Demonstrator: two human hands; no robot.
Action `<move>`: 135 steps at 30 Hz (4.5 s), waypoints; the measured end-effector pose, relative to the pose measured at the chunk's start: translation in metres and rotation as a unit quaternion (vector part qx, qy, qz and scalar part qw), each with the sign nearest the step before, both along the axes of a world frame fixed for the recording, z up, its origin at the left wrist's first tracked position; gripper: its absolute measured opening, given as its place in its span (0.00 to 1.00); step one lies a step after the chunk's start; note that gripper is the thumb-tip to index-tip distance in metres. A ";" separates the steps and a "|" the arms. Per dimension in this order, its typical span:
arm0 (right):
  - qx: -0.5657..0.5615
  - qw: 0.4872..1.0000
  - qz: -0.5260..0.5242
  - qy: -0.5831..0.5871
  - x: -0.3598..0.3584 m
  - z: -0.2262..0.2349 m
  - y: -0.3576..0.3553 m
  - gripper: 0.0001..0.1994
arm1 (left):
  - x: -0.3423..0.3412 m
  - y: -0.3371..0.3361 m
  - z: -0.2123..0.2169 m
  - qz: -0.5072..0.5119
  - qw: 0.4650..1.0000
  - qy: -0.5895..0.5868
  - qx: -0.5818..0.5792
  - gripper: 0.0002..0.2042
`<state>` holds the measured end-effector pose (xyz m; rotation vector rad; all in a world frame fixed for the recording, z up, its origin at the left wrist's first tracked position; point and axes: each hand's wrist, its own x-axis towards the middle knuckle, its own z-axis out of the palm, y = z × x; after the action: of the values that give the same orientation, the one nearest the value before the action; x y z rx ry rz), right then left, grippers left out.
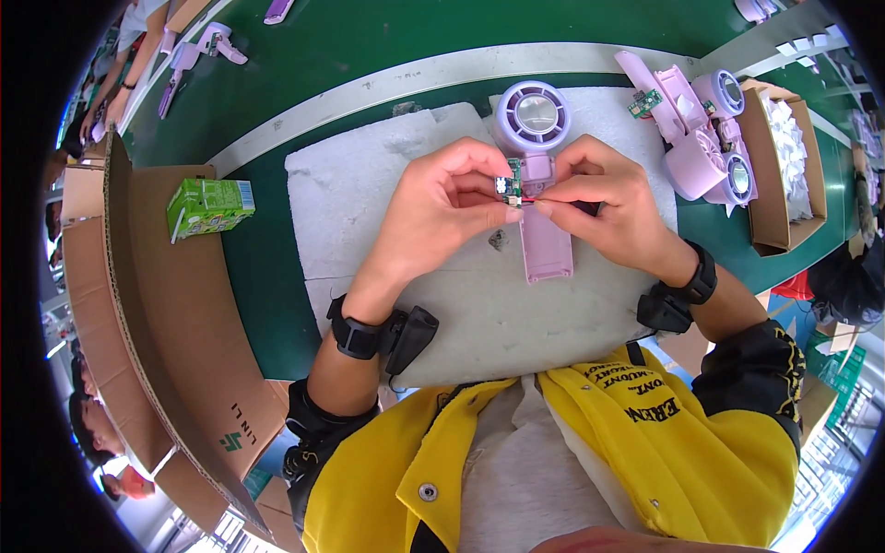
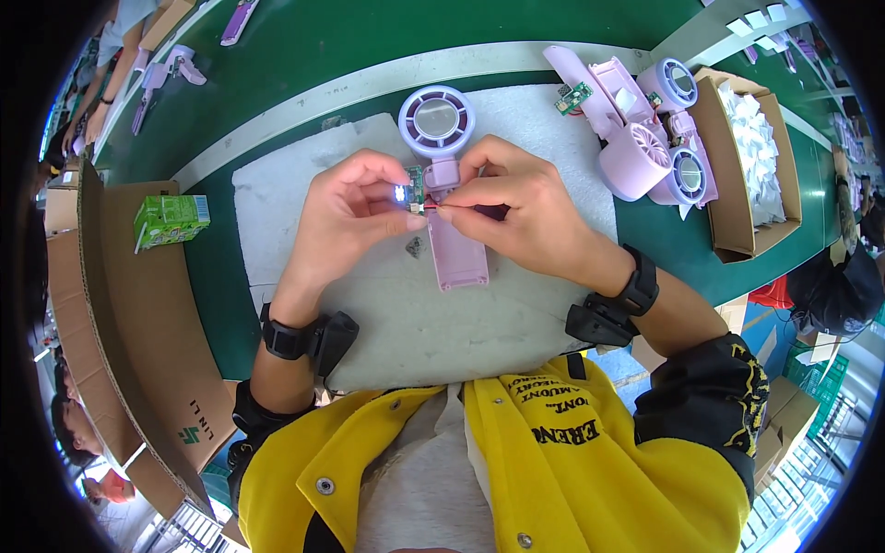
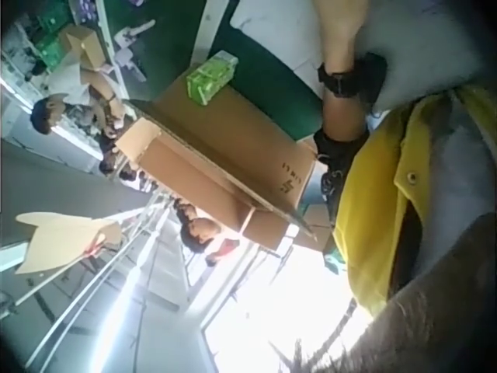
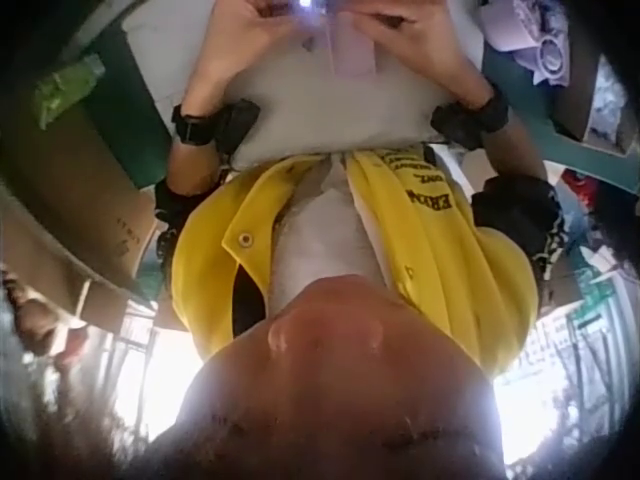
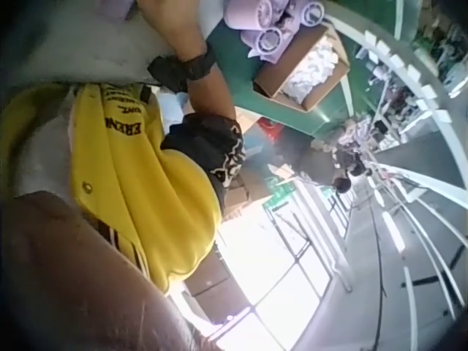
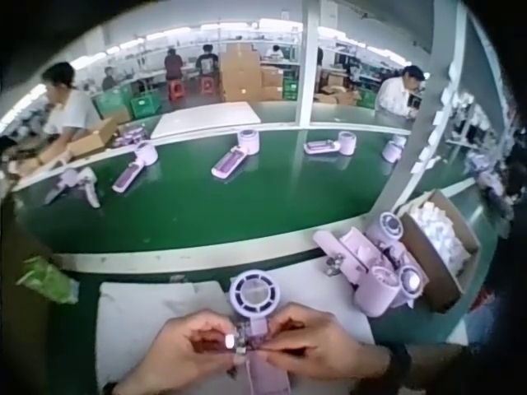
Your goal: The person assembles a handheld fan by connecting a battery pack to a circuit board and fitting them into the housing. After testing the fan, the person reaches into a box for a new battery pack and repeats the process with another fan.
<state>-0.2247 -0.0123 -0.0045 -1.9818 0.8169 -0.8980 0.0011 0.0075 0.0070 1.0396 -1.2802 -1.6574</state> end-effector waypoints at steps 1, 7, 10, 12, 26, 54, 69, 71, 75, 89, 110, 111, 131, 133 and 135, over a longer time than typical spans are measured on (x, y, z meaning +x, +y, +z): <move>0.000 1.000 0.000 0.000 0.000 0.000 0.000 0.06 | 0.000 0.001 0.000 0.003 1.000 -0.006 -0.004 0.15; -0.072 0.997 0.003 0.038 0.001 0.002 0.003 0.05 | -0.006 0.003 0.001 0.028 0.998 -0.048 -0.034 0.16; -0.102 0.993 0.011 0.054 0.001 0.003 0.003 0.06 | -0.009 0.002 -0.006 0.026 0.982 -0.090 -0.165 0.18; -0.122 0.990 0.022 0.064 0.001 0.004 0.002 0.09 | -0.011 0.002 -0.006 0.028 0.977 -0.107 -0.182 0.19; -0.065 0.993 -0.087 0.054 0.010 0.012 0.009 0.17 | -0.016 0.004 -0.007 0.061 0.959 -0.139 -0.238 0.16; -0.072 0.989 -0.103 0.079 0.010 0.014 0.006 0.15 | -0.014 0.005 -0.002 0.046 0.945 -0.221 -0.237 0.13; 0.038 0.993 -0.096 0.052 0.007 0.019 0.005 0.11 | -0.027 0.009 -0.005 0.047 0.950 -0.210 -0.227 0.17; -0.003 0.992 -0.099 0.079 0.005 0.020 0.005 0.10 | -0.027 0.009 -0.004 0.044 0.952 -0.205 -0.225 0.17; 0.051 0.988 -0.108 0.094 0.004 0.026 0.005 0.09 | -0.028 0.010 -0.002 0.028 0.956 -0.212 -0.201 0.17; -0.018 0.992 -0.079 0.094 0.001 0.021 0.002 0.07 | -0.027 0.009 -0.010 0.032 0.968 -0.166 -0.184 0.17; -0.173 0.967 -0.059 0.176 0.001 0.020 0.005 0.07 | -0.027 0.009 -0.011 0.048 0.974 -0.152 -0.161 0.15; -0.177 0.967 -0.059 0.176 0.001 0.020 0.004 0.06 | -0.026 0.008 -0.011 0.047 0.974 -0.151 -0.161 0.15; -0.052 0.986 -0.068 0.146 0.002 0.022 -0.001 0.17 | -0.024 0.005 0.001 -0.007 0.973 -0.197 -0.123 0.20; -0.006 0.986 -0.057 0.155 -0.001 0.027 -0.001 0.19 | -0.027 0.006 -0.003 0.027 0.971 -0.183 -0.148 0.18; 0.061 0.986 0.003 0.157 -0.006 0.041 -0.003 0.24 | -0.028 0.006 -0.005 0.044 0.970 -0.177 -0.161 0.17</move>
<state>-0.2309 -0.0155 0.0365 -2.0432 1.0141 -0.5238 -0.0271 0.0140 0.0023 1.2020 -1.6438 -1.1765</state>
